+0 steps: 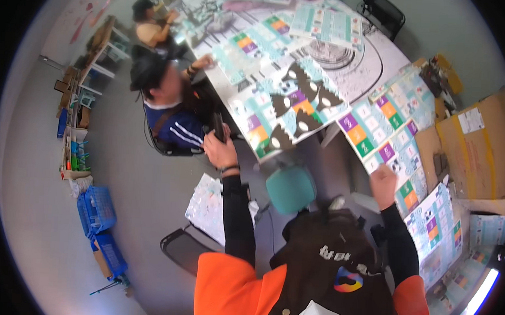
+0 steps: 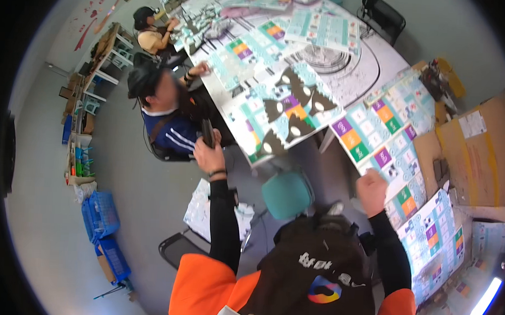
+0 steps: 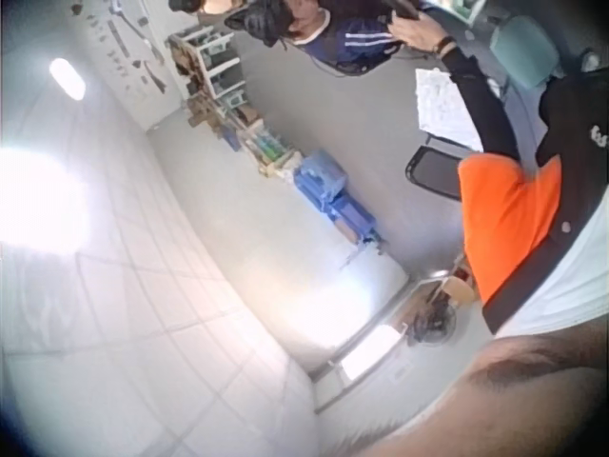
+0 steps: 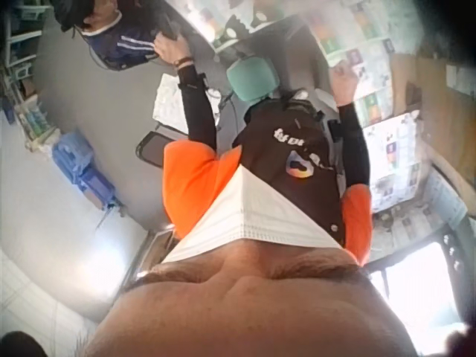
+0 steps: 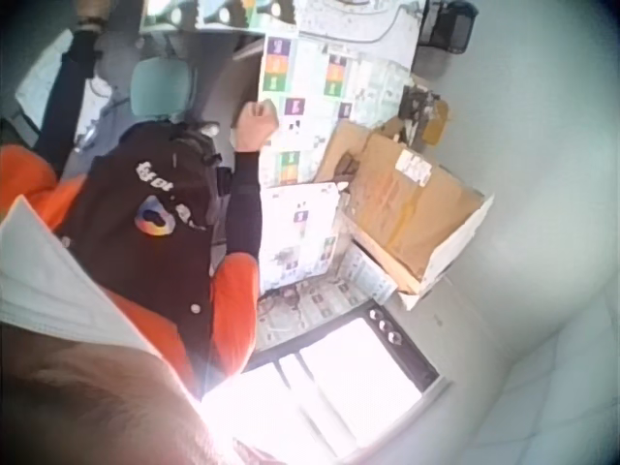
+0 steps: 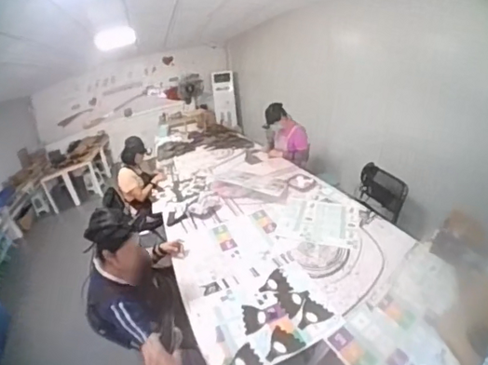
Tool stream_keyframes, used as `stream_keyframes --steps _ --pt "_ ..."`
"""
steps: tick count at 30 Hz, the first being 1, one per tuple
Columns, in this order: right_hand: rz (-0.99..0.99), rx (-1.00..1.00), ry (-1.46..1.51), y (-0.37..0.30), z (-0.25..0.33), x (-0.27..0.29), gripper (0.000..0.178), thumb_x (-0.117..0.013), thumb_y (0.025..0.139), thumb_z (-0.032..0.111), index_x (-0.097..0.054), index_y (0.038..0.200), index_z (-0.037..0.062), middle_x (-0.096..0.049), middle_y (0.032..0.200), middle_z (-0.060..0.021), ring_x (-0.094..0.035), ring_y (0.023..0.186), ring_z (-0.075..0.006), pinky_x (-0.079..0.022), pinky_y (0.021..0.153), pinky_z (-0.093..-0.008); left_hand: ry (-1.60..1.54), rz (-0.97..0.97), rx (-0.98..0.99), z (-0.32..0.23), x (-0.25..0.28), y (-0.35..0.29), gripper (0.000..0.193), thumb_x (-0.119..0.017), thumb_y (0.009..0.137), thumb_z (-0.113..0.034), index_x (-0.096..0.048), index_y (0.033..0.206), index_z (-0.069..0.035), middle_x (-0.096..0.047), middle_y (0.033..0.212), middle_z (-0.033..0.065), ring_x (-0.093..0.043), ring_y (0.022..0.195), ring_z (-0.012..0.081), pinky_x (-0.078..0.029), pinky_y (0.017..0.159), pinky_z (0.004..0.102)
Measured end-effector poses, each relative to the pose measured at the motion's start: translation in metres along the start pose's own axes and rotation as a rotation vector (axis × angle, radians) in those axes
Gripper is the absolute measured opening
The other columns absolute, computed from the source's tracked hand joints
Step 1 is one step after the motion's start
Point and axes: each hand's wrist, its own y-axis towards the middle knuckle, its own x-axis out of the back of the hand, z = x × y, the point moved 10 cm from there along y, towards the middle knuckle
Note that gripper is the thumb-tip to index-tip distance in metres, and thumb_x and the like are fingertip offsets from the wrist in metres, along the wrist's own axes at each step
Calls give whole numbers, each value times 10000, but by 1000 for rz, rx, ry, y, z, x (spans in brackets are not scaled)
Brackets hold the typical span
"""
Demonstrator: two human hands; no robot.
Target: Applying adhesive and assembling black shoe components on a workstation in a workshop.
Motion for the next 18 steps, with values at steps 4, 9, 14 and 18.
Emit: stream_keyframes --steps 4,9,14,18 --pt "243 521 32 -16 125 -57 173 -656 700 74 -519 799 37 -554 833 -132 -559 782 -300 -452 675 -407 -79 233 -461 -84 58 -41 286 -651 700 -106 -596 980 -103 -600 842 147 -587 790 342 -470 699 445" --pt "417 985 -268 -45 186 -134 678 -720 669 191 -452 1255 -20 -516 1180 -202 -483 1143 -357 -391 961 -451 -297 670 -847 -150 37 -120 394 -710 645 -120 -536 994 -68 -585 847 116 -598 864 290 -486 725 394" --pt "514 781 -198 -40 135 -155 175 -623 768 169 -511 874 87 -560 763 -86 -591 745 -303 -473 633 -431 -417 887 -796 -176 42 -136 473 -723 683 -152 -481 1079 -60 -603 904 127 -586 878 320 -486 737 394" --pt "565 587 -110 -23 104 -139 247 -680 740 226 -566 905 82 -604 809 -116 -605 784 -329 -472 645 -433 -814 1242 -545 -169 -7 -114 818 -818 661 -146 -380 1343 -39 -534 1247 147 -528 1146 237 -420 948 341"
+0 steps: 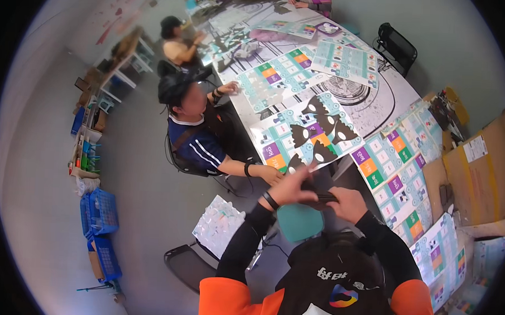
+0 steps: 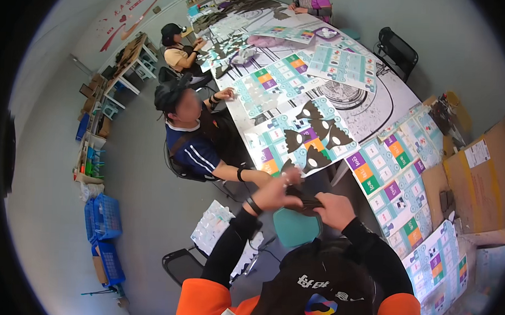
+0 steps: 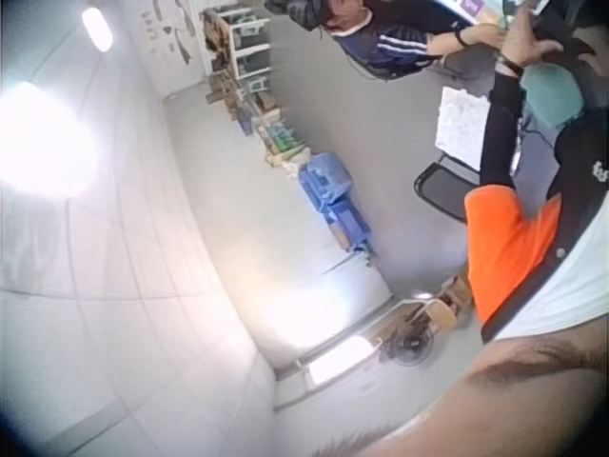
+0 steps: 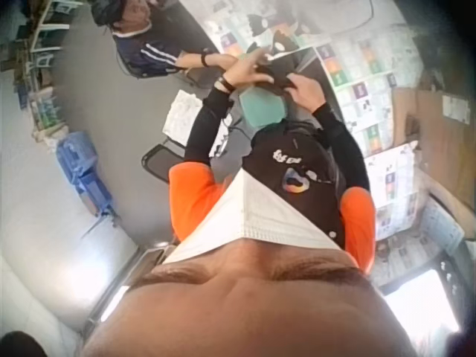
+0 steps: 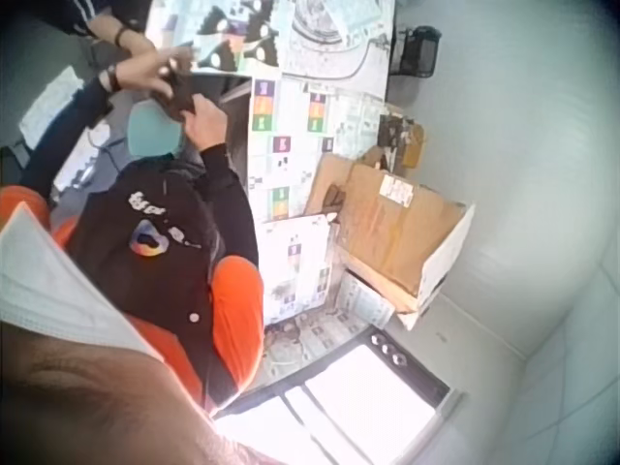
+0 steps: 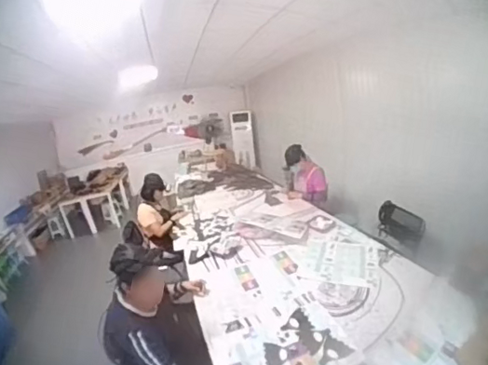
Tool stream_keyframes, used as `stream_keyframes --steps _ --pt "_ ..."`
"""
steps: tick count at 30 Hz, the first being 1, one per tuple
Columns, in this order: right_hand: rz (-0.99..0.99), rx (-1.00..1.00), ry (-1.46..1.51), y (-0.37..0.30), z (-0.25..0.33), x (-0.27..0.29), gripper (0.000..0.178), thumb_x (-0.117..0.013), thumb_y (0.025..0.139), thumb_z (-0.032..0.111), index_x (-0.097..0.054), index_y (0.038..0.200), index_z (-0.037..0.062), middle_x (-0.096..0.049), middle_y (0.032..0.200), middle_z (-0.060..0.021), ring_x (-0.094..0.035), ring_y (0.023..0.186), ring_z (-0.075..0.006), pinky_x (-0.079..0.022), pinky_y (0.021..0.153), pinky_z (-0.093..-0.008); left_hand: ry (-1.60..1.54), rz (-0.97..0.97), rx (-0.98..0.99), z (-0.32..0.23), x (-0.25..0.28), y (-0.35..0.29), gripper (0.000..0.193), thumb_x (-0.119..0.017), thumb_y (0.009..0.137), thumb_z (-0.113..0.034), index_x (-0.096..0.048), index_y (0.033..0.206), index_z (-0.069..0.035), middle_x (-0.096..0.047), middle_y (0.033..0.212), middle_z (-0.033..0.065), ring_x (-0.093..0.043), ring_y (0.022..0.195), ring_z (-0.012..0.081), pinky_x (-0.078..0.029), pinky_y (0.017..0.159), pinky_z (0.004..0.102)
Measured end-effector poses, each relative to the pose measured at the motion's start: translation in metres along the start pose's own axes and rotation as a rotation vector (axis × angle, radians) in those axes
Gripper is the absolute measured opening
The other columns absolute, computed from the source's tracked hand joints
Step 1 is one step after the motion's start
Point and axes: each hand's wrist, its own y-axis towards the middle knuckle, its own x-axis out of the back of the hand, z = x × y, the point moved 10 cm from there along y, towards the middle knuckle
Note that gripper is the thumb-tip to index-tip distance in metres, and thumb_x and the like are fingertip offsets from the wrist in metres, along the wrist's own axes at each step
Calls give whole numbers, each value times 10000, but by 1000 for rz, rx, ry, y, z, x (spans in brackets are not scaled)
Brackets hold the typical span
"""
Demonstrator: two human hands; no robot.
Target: Applying adhesive and assembling black shoe components on a workstation in a workshop.
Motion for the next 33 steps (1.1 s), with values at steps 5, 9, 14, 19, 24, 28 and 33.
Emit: stream_keyframes --steps 5,9,14,19,24,28,33 --pt "-143 -355 -68 -66 -79 36 340 -718 734 236 -606 1000 57 -641 874 -155 -616 837 -359 -488 700 -422 -1262 -840 -103 98 175 13 767 -303 929 -630 -341 1418 -41 -389 1442 160 -400 1311 268 -314 1058 427" --pt "-223 -602 -164 -150 -125 68 371 -748 711 222 -610 994 25 -654 868 -195 -620 840 -390 -492 717 -428 -1515 -947 -217 145 227 -1 541 -407 966 -454 -513 1259 -11 -662 1009 114 -638 912 224 -506 744 303" --pt "-280 -907 -230 -262 -157 87 378 -758 692 197 -605 981 7 -656 857 -216 -632 841 -390 -495 721 -431 -1047 -957 93 170 202 2 675 -520 912 -50 -155 1478 -102 -488 672 2 -439 516 64 -326 418 192" --pt "-326 -1073 -177 -348 -164 81 351 -755 680 157 -609 955 -3 -662 843 -205 -646 826 -372 -499 722 -416 -965 -912 101 164 199 9 705 -520 889 -19 -143 1479 -89 -523 741 15 -418 492 58 -332 405 173" --pt "-412 -1171 -125 -384 -169 73 341 -753 670 139 -608 941 -11 -661 838 -204 -650 817 -364 -498 726 -406 -909 -891 240 186 173 1 545 -519 900 -44 -315 1405 -61 -531 669 12 -425 474 52 -315 404 178" --pt "-428 -1133 -168 -376 -166 75 347 -756 671 145 -608 942 -11 -660 855 -208 -643 833 -371 -492 735 -412 -923 -837 312 206 142 -15 472 -514 907 -59 -378 1358 -32 -518 670 6 -435 498 51 -323 426 184" --pt "-377 -1175 -196 -382 -178 70 396 -754 681 151 -612 1007 -24 -665 900 -210 -645 861 -364 -496 768 -409 -956 -784 453 227 101 -34 395 -532 899 -68 -456 1282 -10 -553 715 26 -475 530 60 -363 451 187"
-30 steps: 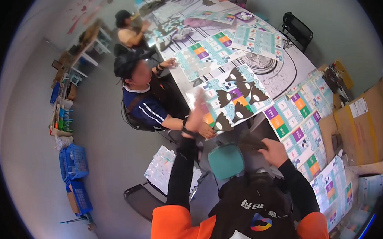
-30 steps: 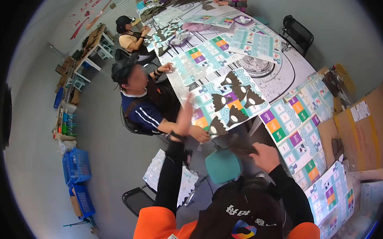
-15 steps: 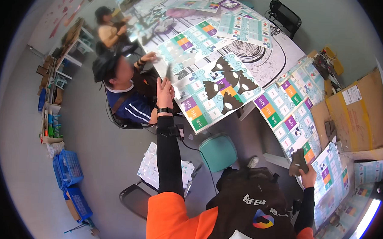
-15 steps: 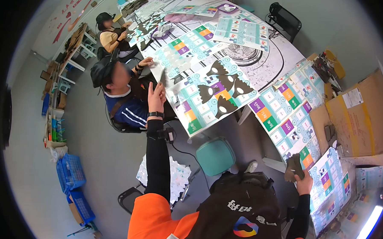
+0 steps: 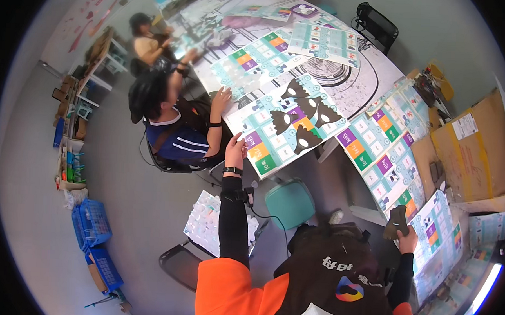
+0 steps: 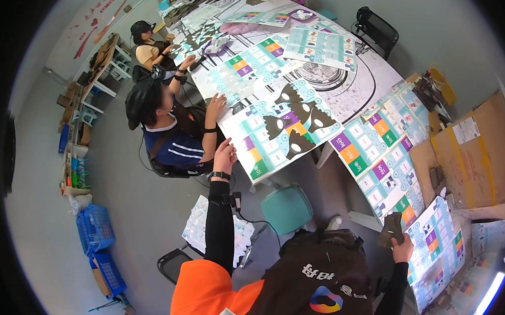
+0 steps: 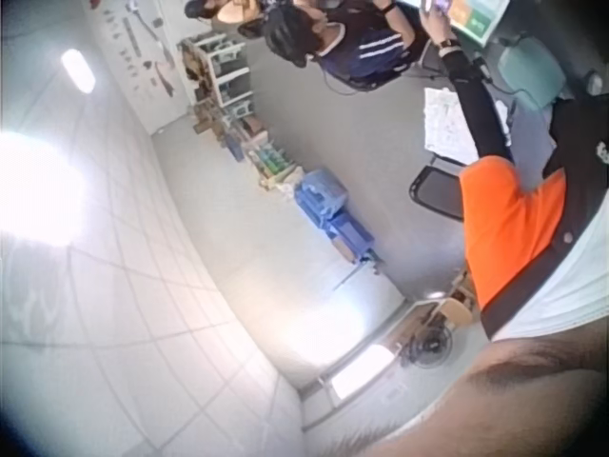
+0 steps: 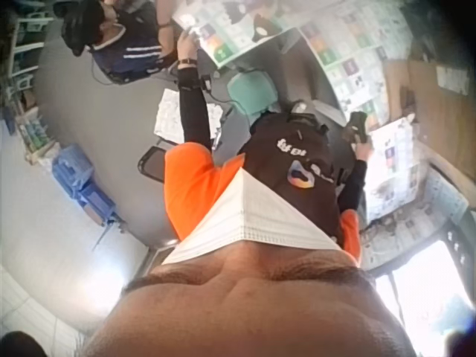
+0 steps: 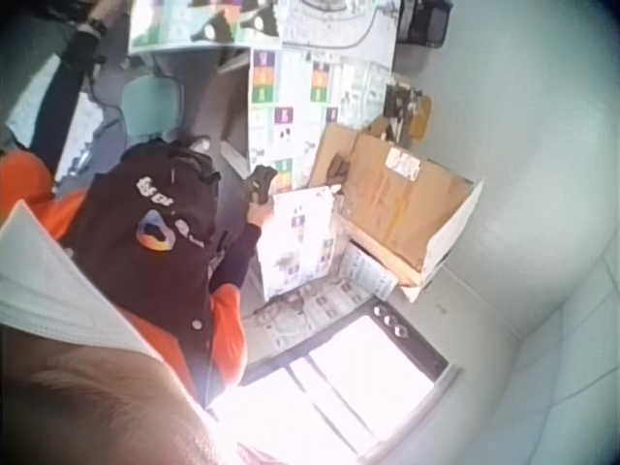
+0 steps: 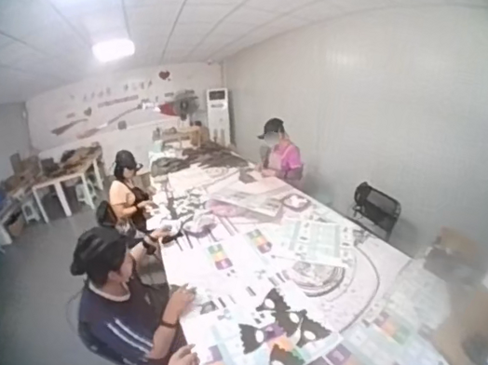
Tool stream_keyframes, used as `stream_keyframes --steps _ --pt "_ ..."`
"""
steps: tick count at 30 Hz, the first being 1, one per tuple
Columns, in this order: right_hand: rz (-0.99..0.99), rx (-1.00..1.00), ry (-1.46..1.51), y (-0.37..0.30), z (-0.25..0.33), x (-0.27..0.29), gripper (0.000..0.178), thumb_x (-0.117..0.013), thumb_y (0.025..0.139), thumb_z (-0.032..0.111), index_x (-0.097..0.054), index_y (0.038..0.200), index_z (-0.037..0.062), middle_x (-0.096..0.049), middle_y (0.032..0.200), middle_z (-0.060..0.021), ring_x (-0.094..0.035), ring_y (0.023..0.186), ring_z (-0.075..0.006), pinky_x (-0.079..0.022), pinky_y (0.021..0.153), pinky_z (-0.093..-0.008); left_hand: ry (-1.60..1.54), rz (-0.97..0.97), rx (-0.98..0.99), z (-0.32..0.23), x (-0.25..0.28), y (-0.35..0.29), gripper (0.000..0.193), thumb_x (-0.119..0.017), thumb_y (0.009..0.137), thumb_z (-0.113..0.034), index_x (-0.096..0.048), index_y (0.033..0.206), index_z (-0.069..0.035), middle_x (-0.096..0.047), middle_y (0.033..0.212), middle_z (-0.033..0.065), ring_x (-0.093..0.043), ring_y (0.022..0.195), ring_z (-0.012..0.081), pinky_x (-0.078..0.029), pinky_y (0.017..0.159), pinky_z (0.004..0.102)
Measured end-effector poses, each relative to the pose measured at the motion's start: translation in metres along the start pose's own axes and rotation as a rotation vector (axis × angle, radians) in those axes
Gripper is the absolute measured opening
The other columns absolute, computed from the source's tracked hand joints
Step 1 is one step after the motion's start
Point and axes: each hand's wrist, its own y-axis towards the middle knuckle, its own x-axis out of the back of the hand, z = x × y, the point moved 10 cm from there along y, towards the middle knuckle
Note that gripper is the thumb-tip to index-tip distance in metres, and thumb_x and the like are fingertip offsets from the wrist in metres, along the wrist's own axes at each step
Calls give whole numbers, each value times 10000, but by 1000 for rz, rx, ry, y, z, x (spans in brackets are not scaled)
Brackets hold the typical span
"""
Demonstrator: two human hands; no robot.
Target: Applying adhesive and assembling black shoe components on a workstation in a workshop.
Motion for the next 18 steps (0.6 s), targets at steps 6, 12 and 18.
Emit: stream_keyframes --steps 6,12,18 --pt "35 12 1 9 -1 -7 420 -758 676 151 -613 1027 -28 -667 911 -209 -647 867 -361 -498 770 -409 -1 -61 -87 -21 30 15 334 -564 909 -117 -488 1222 -28 -590 807 46 -509 546 78 -387 455 204" --pt "14 8 2 9 6 -6 422 -758 678 150 -612 1030 -31 -667 916 -207 -649 874 -358 -500 776 -404 12 -52 -74 -44 32 24 355 -593 907 -150 -481 1229 -50 -606 841 39 -531 589 78 -410 491 208" --pt "-29 11 -3 3 -8 -7 414 -755 682 146 -611 1028 -29 -665 906 -206 -648 868 -360 -498 771 -404 146 -426 -161 -62 45 31 714 -743 786 -374 -383 1301 -36 -589 1001 67 -575 821 155 -453 671 264"
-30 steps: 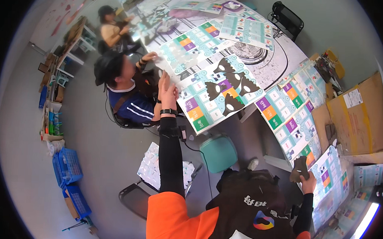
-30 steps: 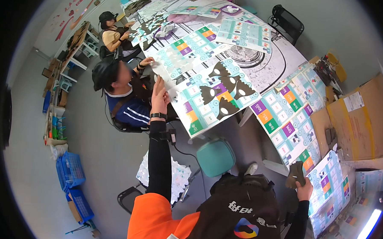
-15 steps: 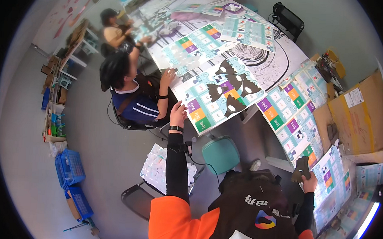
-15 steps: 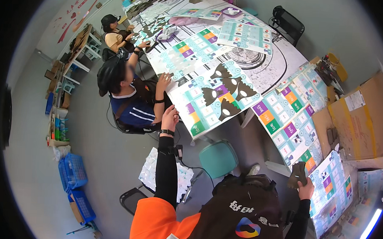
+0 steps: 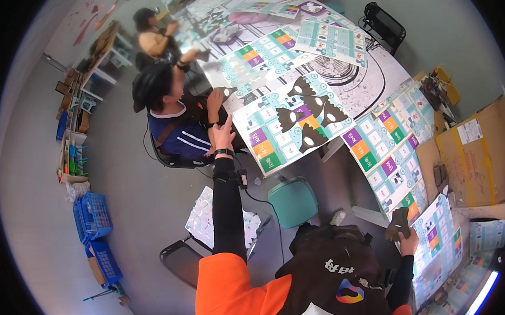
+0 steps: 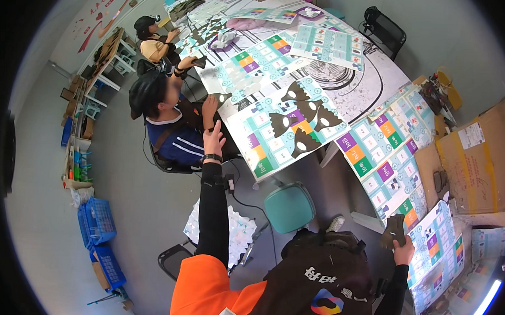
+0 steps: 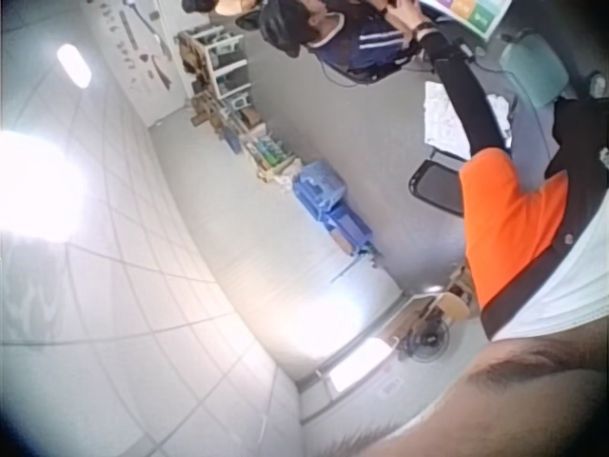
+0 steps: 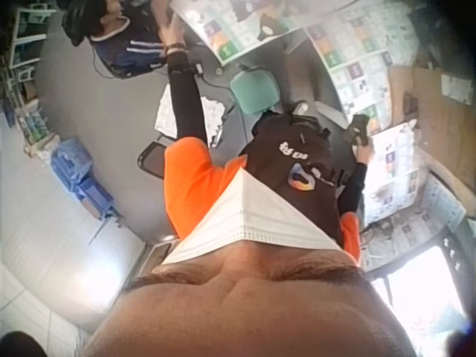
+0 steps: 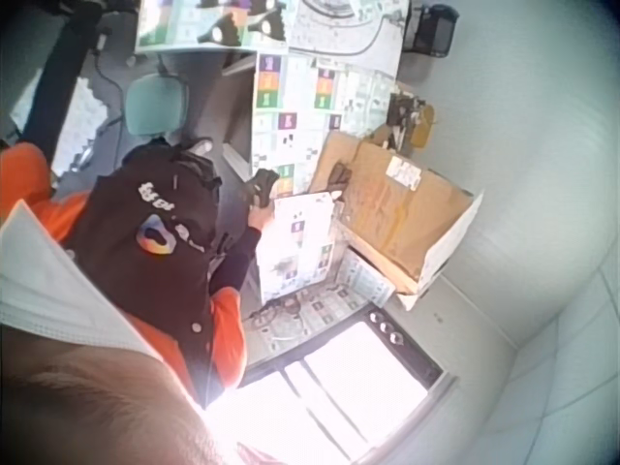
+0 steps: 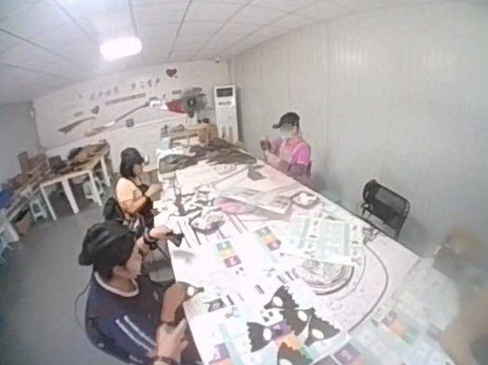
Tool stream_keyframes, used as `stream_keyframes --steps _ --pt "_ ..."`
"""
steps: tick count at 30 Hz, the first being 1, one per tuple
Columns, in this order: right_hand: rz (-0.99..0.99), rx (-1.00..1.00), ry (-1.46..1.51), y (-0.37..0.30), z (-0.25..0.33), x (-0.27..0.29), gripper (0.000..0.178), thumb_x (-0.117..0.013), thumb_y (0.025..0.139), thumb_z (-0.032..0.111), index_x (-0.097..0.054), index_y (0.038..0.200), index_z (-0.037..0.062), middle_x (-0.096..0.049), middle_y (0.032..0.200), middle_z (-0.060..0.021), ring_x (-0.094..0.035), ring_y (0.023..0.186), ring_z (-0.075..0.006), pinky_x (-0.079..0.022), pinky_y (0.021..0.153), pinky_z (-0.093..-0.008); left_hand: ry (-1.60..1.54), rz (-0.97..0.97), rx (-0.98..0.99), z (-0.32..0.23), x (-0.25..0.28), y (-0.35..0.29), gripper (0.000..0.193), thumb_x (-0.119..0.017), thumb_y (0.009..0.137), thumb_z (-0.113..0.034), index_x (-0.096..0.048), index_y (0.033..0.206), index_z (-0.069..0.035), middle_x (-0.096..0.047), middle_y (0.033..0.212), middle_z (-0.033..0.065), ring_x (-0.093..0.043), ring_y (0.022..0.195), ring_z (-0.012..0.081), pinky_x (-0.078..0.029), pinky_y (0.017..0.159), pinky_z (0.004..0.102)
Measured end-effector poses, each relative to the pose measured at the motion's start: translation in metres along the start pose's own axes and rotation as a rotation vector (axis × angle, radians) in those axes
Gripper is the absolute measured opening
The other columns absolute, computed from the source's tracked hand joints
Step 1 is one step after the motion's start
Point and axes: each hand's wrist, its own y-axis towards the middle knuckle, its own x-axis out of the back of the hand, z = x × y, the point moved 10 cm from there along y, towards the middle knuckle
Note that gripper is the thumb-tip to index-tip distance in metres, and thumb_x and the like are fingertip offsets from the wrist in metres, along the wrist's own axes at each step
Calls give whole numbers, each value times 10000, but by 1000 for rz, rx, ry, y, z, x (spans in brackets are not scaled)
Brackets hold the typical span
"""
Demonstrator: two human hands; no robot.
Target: Applying adhesive and assembling black shoe components on a workstation in a workshop.
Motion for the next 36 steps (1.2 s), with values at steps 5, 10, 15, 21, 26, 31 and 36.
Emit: stream_keyframes --steps 5,10,15,21,26,31,36 --pt "70 -9 1 -5 16 4 367 -747 689 141 -610 990 -17 -661 881 -204 -645 845 -364 -495 753 -408 447 -283 -320 -46 20 30 1247 -804 599 -575 -173 1357 188 -417 1318 276 -426 1241 340 -366 1006 345" --pt "-34 21 3 -15 12 16 324 -740 693 134 -603 947 -14 -659 850 -197 -643 817 -365 -492 736 -408 567 -638 -288 -90 38 20 1390 -750 521 -724 -133 1391 166 -288 1404 360 -305 1330 424 -264 1093 439" --pt "3 -31 -22 -13 -4 10 311 -740 693 138 -610 937 -3 -656 821 -181 -643 793 -355 -483 711 -409 921 -569 -422 -102 25 14 1408 -750 499 -737 -126 1404 144 -298 1395 353 -307 1330 419 -266 1081 486" --pt "28 -46 30 -11 5 10 334 -747 700 175 -608 946 -3 -658 849 -192 -644 809 -351 -484 725 -421 1027 89 -366 -53 -55 -3 1191 -804 543 -598 -283 1348 108 -504 1223 323 -536 1112 442 -448 935 449" --pt "57 -25 104 -8 11 12 380 -723 752 248 -622 1005 -17 -662 899 -195 -635 871 -354 -482 789 -419 2102 -386 -750 -18 -56 -25 175 -575 814 -287 -615 790 -119 -566 767 21 -640 721 182 -518 515 372" --pt "-24 -80 -20 -2 17 13 405 -725 746 311 -613 1007 22 -652 867 -198 -622 854 -384 -487 748 -441 1413 -47 -870 -60 -44 -117 293 -646 789 -193 -602 1034 -38 -590 940 174 -600 879 338 -484 799 443" --pt "-96 -259 53 -19 -32 34 362 -730 745 293 -630 994 51 -665 870 -177 -637 854 -366 -498 740 -423 849 782 -639 65 -194 -239 427 -744 702 -120 -571 1084 -40 -609 1053 208 -588 1010 352 -454 886 407"
